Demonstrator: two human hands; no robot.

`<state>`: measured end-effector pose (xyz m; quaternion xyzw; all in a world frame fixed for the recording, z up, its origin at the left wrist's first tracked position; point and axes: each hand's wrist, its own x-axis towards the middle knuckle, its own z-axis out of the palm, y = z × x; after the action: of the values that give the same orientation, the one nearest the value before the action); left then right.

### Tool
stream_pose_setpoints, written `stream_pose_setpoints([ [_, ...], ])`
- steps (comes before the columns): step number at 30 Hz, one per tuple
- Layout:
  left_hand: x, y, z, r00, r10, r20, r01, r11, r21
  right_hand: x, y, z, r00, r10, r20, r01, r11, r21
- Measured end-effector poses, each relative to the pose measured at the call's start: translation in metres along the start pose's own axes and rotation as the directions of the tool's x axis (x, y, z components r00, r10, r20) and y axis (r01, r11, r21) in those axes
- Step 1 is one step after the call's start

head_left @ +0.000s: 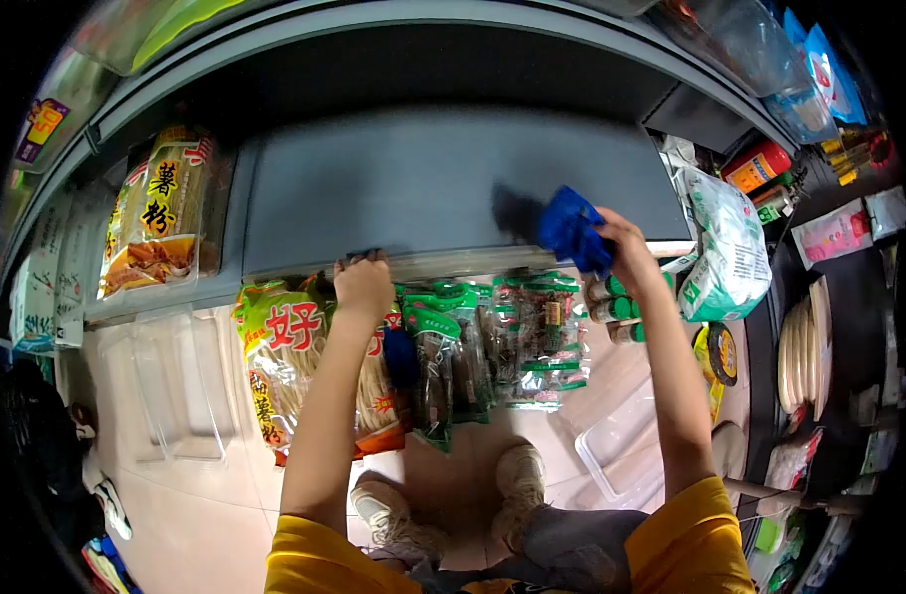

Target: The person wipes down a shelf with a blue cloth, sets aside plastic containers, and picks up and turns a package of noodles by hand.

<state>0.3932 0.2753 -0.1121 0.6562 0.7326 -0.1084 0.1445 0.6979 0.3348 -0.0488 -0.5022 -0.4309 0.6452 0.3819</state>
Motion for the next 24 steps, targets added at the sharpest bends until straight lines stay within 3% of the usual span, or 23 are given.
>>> stream_pose_setpoints([
  [3, -0.004, 0.002, -0.007, 1.000, 0.013, 0.027, -0.013, 1.000, 0.012, -0.044, -0.002, -0.066, 0.996, 0.086, 0.031, -0.082, 0.988, -0.127],
  [5, 0.002, -0.001, -0.004, 1.000, -0.015, 0.024, 0.015, 1.000, -0.012, -0.074, 0.010, -0.098, 0.973, 0.148, -0.175, -0.195, 0.936, -0.292],
  [6, 0.003, 0.000, -0.004, 1.000, 0.005, 0.022, -0.004, 1.000, -0.010, -0.082, 0.026, -0.118, 0.990, -0.021, -0.141, -0.093, 0.655, -0.749],
  [7, 0.002, 0.000, -0.004, 1.000, 0.015, 0.002, -0.015, 1.000, -0.004, -0.085, 0.049, -0.140, 0.990, -0.141, -0.023, 0.001, 0.170, -0.985],
  [9, 0.002, -0.002, -0.002, 0.999, 0.029, -0.022, -0.029, 0.999, 0.013, -0.090, 0.092, -0.170, 0.956, -0.220, -0.195, -0.088, 0.421, -0.903],
  [10, 0.005, -0.003, 0.001, 0.998, 0.024, -0.054, -0.023, 1.000, 0.012, -0.098, 0.097, -0.169, 0.950, -0.204, -0.238, -0.163, 0.327, -0.931],
  [13, 0.000, 0.001, -0.001, 0.999, 0.033, -0.034, -0.032, 0.999, 0.033, -0.118, 0.100, -0.155, 0.979, -0.062, -0.195, -0.153, 0.412, -0.898],
  [14, 0.000, 0.000, 0.002, 0.999, 0.026, -0.041, -0.025, 0.999, 0.032, -0.126, 0.090, -0.140, 0.973, -0.202, -0.109, -0.043, 0.307, -0.951],
  [15, 0.003, -0.002, 0.004, 0.999, 0.017, -0.052, -0.015, 0.999, 0.029, -0.130, 0.073, -0.124, 0.978, 0.038, -0.204, -0.178, 0.656, -0.734],
  [17, 0.002, -0.003, 0.010, 1.000, 0.023, 0.003, -0.023, 0.999, 0.041, -0.135, 0.072, -0.115, 0.986, -0.011, -0.168, -0.125, 0.617, -0.777],
  [18, -0.005, 0.000, 0.011, 0.977, 0.125, -0.173, -0.113, 0.991, 0.077, -0.138, 0.069, -0.109, 0.984, -0.018, -0.178, -0.129, 0.621, -0.773],
  [19, -0.009, 0.004, 0.011, 0.914, 0.221, -0.340, -0.190, 0.974, 0.122, -0.142, 0.065, -0.100, 0.979, 0.007, -0.205, -0.133, 0.783, -0.608],
  [20, -0.010, 0.009, 0.012, 0.763, 0.368, -0.531, -0.298, 0.930, 0.216, -0.147, 0.059, -0.090, 0.974, 0.042, -0.223, -0.133, 0.902, -0.410],
  [21, -0.017, 0.019, 0.008, 0.766, 0.371, -0.525, -0.301, 0.929, 0.217, -0.152, 0.050, -0.077, 0.971, 0.082, -0.225, -0.156, 0.929, -0.336],
  [23, -0.041, 0.054, -0.017, 0.741, 0.449, -0.499, -0.553, 0.830, -0.075, -0.152, 0.051, -0.059, 0.968, 0.054, -0.243, -0.061, 0.998, -0.022],
  [24, -0.059, 0.072, -0.030, 0.793, 0.463, -0.396, -0.587, 0.754, -0.294, -0.154, 0.049, -0.050, 0.977, 0.087, -0.197, -0.064, 0.991, 0.119],
])
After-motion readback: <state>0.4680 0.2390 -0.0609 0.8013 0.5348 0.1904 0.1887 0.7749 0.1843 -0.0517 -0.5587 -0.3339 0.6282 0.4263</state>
